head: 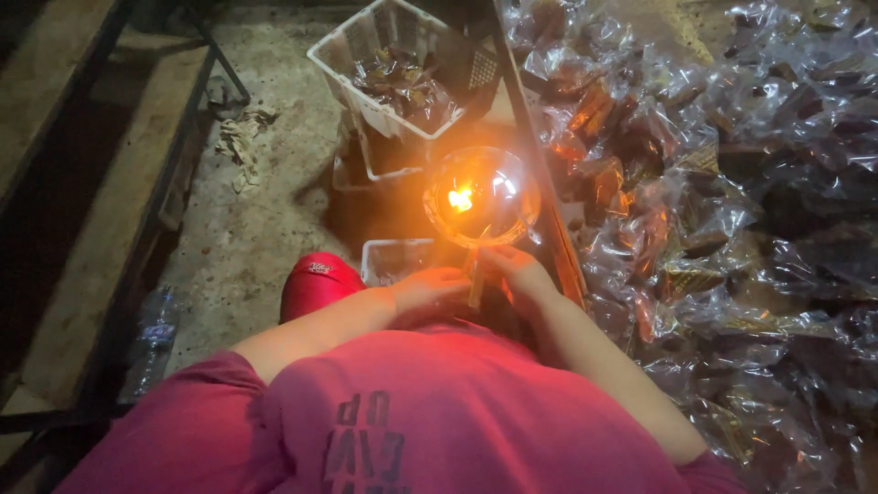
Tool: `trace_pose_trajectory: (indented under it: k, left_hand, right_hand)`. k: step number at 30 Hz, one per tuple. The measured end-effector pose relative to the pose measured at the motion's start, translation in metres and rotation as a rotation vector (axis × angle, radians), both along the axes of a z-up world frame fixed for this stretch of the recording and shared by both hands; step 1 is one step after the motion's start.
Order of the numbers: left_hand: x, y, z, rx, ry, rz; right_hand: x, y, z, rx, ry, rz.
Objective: Sealing plastic bags containing bread by melting the edges over a candle flame.
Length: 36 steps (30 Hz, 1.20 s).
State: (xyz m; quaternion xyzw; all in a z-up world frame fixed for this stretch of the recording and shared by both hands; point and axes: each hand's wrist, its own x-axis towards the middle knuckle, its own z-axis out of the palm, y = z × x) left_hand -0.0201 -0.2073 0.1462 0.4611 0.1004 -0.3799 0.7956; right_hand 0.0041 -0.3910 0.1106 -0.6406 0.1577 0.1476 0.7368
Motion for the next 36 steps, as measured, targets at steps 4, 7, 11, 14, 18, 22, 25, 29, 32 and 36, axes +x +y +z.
trace_pose_trajectory:
  k: [4,7,11,14,18,22,25,29,32,36]
  left_hand:
    - [0.015,0.009,-0.023,0.369,-0.379,0.107]
    - [0.021,0.008,-0.046,0.434,-0.416,0.109]
    - [0.020,0.010,-0.097,0.196,-0.243,0.003]
    - [0.007,0.006,-0.010,0.357,-0.155,0.043]
    - [0.034,0.038,-0.102,0.457,-0.072,0.060]
    - [0.042,0.038,-0.124,0.455,-0.115,0.071]
    - [0.037,0.037,-0.121,0.439,-0.141,0.031]
    - [0.021,0.039,-0.067,0.379,-0.172,-0.059]
    - [0.021,0.035,-0.060,0.177,-0.229,-0.029]
    - [0.000,0.028,-0.008,-0.003,-0.203,0.023]
  right_hand:
    - [-0.013,0.009,0.036,0.094,0.030,0.018]
    - [-0.036,0.015,0.069,-0.082,0.039,0.164]
    - [-0.010,-0.011,0.006,-0.519,-0.101,0.239]
    - [0.009,-0.046,0.025,-0.798,-0.608,0.101]
    - [0.026,-0.107,0.010,-1.283,-0.891,-0.294]
    - [0.049,-0.168,-0.035,-1.456,-0.061,0.003]
    - [0.057,-0.166,-0.042,-1.366,-0.137,-0.019]
    - [0.020,-0.109,0.030,-1.092,-1.141,-0.418]
    - [-0.031,-0.008,0.114,-0.468,-1.209,-0.434]
    - [-0.024,-0.016,0.042,0.067,-0.968,-0.140]
